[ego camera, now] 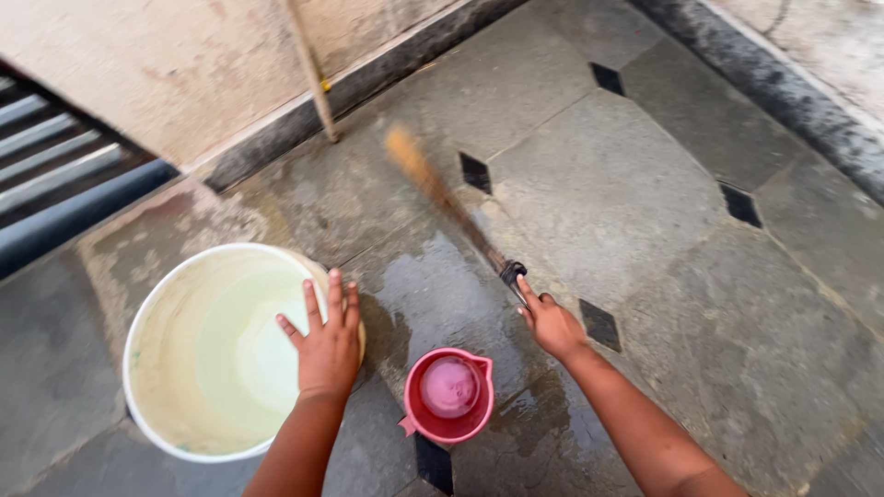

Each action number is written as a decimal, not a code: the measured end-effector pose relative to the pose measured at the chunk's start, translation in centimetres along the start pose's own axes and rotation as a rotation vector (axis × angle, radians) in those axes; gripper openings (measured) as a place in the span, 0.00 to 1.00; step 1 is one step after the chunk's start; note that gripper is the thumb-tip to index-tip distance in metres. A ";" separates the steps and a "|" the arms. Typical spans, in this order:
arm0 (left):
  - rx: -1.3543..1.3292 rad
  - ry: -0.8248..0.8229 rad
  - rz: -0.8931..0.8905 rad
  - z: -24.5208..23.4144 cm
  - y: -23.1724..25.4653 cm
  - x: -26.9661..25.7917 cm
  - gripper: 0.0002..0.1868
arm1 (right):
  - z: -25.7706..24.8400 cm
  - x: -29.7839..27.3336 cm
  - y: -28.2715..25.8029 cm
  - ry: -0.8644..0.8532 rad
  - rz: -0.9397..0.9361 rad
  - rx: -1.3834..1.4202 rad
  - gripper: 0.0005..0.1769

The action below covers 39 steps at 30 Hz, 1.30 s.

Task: The person sweeps water across a stone floor using a bundle of sticks and pours more water from a small pink bucket.

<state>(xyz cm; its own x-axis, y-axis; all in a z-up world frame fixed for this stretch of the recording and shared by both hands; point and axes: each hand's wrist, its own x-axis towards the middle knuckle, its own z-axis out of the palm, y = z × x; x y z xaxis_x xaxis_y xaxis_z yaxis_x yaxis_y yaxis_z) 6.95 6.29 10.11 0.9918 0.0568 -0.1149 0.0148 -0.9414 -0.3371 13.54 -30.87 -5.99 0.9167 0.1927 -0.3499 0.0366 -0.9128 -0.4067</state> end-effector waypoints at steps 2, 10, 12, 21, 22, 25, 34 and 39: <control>0.029 0.012 -0.010 0.0 0.0 0.0 0.34 | 0.8 1.1 1.2 -0.109 -0.043 -0.137 0.38; 0.030 -0.042 0.013 -0.4 0.0 0.0 0.35 | -1.9 6.0 10.0 -0.206 0.574 -0.023 0.28; 0.036 -0.038 0.004 -0.5 0.1 0.1 0.34 | -4.7 6.8 10.3 -0.105 0.516 -0.088 0.30; 0.080 -0.029 0.007 -0.7 0.1 0.1 0.34 | -3.2 6.7 2.3 -0.082 0.269 -0.022 0.35; 0.079 -0.029 0.007 -0.7 0.2 0.0 0.34 | -3.1 6.5 1.8 -0.082 0.269 -0.023 0.35; 0.094 -0.026 0.002 -0.6 0.1 -0.1 0.34 | -1.9 7.1 0.9 -0.025 0.064 -0.126 0.35; 0.049 -0.044 0.019 -0.8 0.1 0.0 0.33 | -7.2 12.2 10.9 0.005 0.588 -0.005 0.36; 0.081 -0.075 0.040 -1.3 0.0 0.0 0.33 | -8.4 13.6 9.8 0.168 0.503 -0.008 0.38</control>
<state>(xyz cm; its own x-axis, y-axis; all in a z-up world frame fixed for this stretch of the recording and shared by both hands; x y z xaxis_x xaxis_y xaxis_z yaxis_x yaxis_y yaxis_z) 7.12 5.89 11.37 0.9791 0.0475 -0.1980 -0.0376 -0.9136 -0.4050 29.69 -40.20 -7.67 0.8730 -0.3297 -0.3594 -0.4216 -0.8806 -0.2164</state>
